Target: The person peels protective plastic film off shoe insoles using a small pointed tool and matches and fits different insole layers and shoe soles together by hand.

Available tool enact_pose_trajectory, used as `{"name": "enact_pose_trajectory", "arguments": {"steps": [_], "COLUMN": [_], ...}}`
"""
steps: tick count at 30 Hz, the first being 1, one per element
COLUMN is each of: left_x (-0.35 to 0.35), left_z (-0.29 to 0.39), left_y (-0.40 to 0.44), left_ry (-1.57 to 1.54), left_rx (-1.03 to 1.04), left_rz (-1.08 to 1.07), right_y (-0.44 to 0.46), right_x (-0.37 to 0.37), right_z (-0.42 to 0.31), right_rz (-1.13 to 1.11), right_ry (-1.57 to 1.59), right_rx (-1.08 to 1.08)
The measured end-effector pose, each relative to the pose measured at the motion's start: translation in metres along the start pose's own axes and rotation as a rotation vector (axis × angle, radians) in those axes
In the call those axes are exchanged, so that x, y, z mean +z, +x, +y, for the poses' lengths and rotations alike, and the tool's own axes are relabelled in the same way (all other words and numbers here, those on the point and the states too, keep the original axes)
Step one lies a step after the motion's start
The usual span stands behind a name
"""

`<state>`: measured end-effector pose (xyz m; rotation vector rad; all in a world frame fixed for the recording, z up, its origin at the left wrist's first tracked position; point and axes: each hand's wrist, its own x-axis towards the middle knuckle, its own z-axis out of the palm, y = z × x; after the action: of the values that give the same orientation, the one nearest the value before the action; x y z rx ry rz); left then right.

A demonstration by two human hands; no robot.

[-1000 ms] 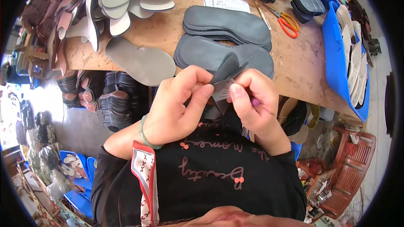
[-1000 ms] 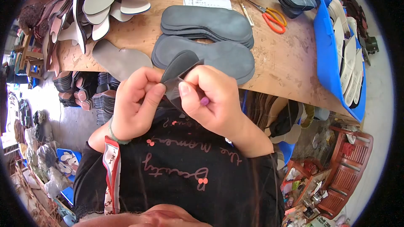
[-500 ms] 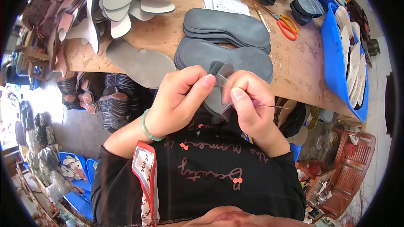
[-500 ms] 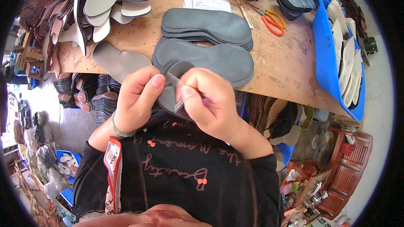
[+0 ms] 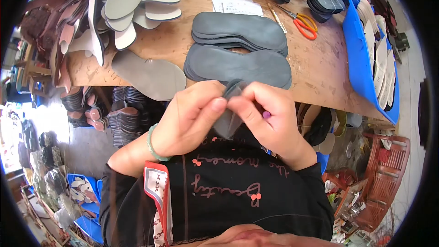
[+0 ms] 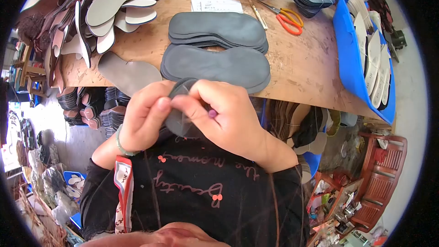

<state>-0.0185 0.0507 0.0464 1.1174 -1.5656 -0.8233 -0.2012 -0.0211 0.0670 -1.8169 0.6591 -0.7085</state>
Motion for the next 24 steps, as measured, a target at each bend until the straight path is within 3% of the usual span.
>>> {"name": "enact_pose_trajectory", "arguments": {"steps": [1, 4, 10, 11, 13, 17, 20, 24], "left_x": [-0.001, -0.006, 0.01, 0.006, 0.0, -0.004, -0.001, -0.01], "left_z": [-0.002, -0.005, 0.005, 0.002, -0.005, -0.007, 0.001, -0.003], "left_y": [-0.003, -0.011, -0.004, -0.002, 0.0, -0.016, -0.021, -0.037], "left_ry": [-0.123, -0.362, -0.667, -0.59, -0.418, -0.741, -0.806, -0.765], "left_rx": [-0.018, -0.252, -0.307, -0.328, -0.293, -0.472, -0.443, -0.294], "left_rz": [0.024, -0.014, 0.005, -0.037, -0.074, 0.131, 0.308, 0.322], "right_y": [-0.001, -0.004, 0.007, 0.007, 0.006, -0.002, -0.016, -0.033], "right_x": [0.0, 0.0, 0.017, 0.017, 0.016, 0.007, 0.002, -0.011], "right_z": [0.003, 0.005, 0.013, 0.013, 0.015, 0.022, 0.03, 0.038], "right_rz": [0.024, 0.041, 0.129, 0.144, 0.127, 0.13, 0.18, 0.242], "right_ry": [-0.029, 0.104, -0.286, -0.353, -0.368, -0.367, -0.304, -0.327], "right_rx": [-0.068, -0.006, -0.321, -0.365, -0.352, -0.28, -0.198, -0.141]}}
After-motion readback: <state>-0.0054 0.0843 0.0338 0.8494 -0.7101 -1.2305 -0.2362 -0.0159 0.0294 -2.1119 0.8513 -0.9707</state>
